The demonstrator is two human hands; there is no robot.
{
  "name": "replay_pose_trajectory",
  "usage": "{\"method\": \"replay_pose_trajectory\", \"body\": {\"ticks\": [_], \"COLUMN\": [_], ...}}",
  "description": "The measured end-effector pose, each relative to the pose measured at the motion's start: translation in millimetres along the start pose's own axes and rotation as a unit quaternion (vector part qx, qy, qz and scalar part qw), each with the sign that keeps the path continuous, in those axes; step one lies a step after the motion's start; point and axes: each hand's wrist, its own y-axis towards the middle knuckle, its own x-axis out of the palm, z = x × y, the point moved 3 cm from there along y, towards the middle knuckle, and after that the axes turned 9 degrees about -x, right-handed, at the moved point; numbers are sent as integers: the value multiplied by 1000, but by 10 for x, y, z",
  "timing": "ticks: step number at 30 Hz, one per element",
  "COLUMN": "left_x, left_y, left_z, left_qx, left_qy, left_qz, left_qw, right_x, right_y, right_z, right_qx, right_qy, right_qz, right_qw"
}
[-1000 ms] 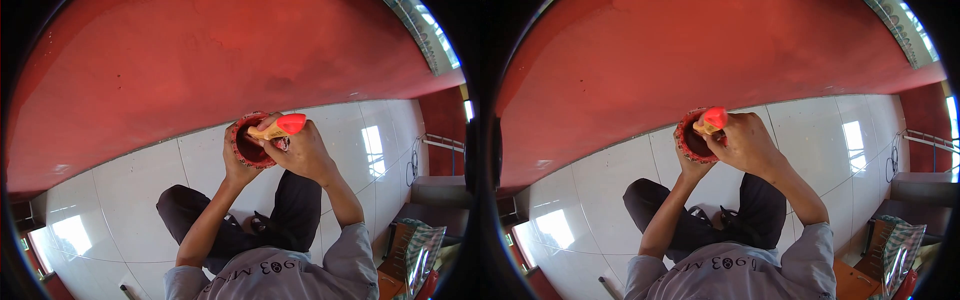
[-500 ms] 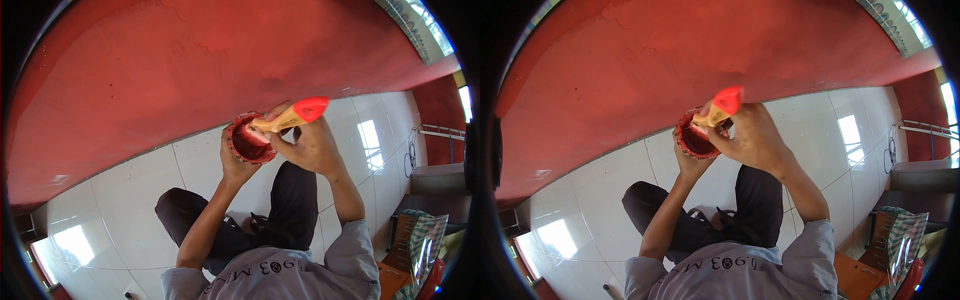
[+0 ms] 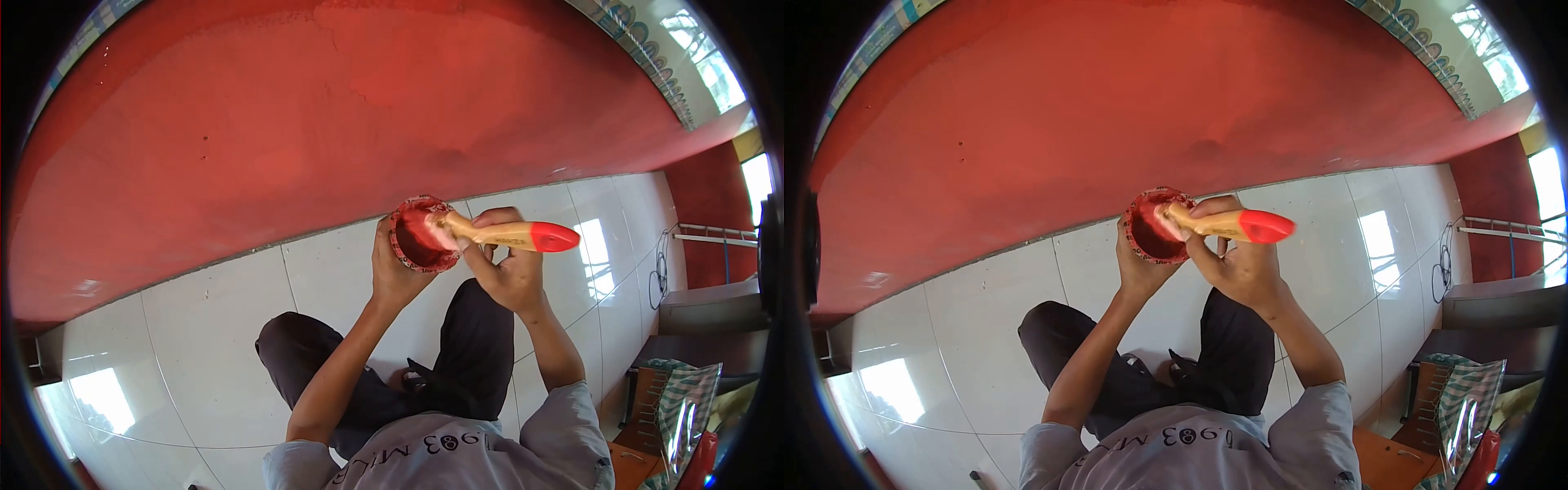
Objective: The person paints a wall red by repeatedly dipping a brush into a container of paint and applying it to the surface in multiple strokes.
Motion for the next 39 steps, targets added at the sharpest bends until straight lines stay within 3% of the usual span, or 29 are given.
{"method": "replay_pose_trajectory", "body": {"ticks": [2, 3, 6, 7, 8, 10, 13, 16, 17, 20, 23, 27, 30, 33, 37, 39], "left_x": [-15, 7, 39, 37, 41, 16, 9, 72, 82, 83, 226, 458, 735, 973, 1159, 1171], "left_y": [-2, 0, 12, 20, 17, 8, 25, 29, 39, 84, 76, 83, 77, 32, -78, -141], "left_z": [-26, -109, -189, -188, -154, -121, -102, -186, -181, -226, -254, -92, 48, 156, 184, 107], "left_qx": [12, 10, -35, -29, -17, 5, 21, 20, 24, 48, -14, -17, -50, -14, -48, -67], "left_qy": [20, -8, -65, -70, -61, -41, -11, -38, -48, -25, -77, -82, -141, -138, -168, -167], "left_qz": [-1, -13, -23, -37, -31, -19, -24, -42, -42, -60, -97, -120, -171, -174, -201, -209], "left_qw": [1000, 1000, 997, 996, 997, 999, 999, 998, 998, 997, 992, 989, 974, 975, 964, 961], "right_x": [52, 76, 23, 23, 25, 27, 51, -34, -20, -15, -46, -223, -474, -723, -1083, -1194], "right_y": [36, 54, 7, 35, 76, 51, 100, 90, 84, 27, -48, -61, -163, -217, -394, -526], "right_z": [-13, -53, -28, -65, -114, -21, -73, -76, -24, -4, 16, 14, 29, -2, 138, 225], "right_qx": [-34, 47, 35, 1, 34, 7, 65, 27, -4, -23, 43, 114, 120, 151, 195, 298], "right_qy": [19, -32, 14, -2, -13, 20, 12, -1, 15, -113, -107, -81, -124, -128, -96, 6], "right_qz": [4, -66, 46, -6, -69, 29, -99, 26, 6, -41, -33, -16, -11, 12, 101, 149], "right_qw": [999, 996, 998, 1000, 997, 999, 993, 999, 1000, 992, 993, 990, 985, 980, 971, 943]}}
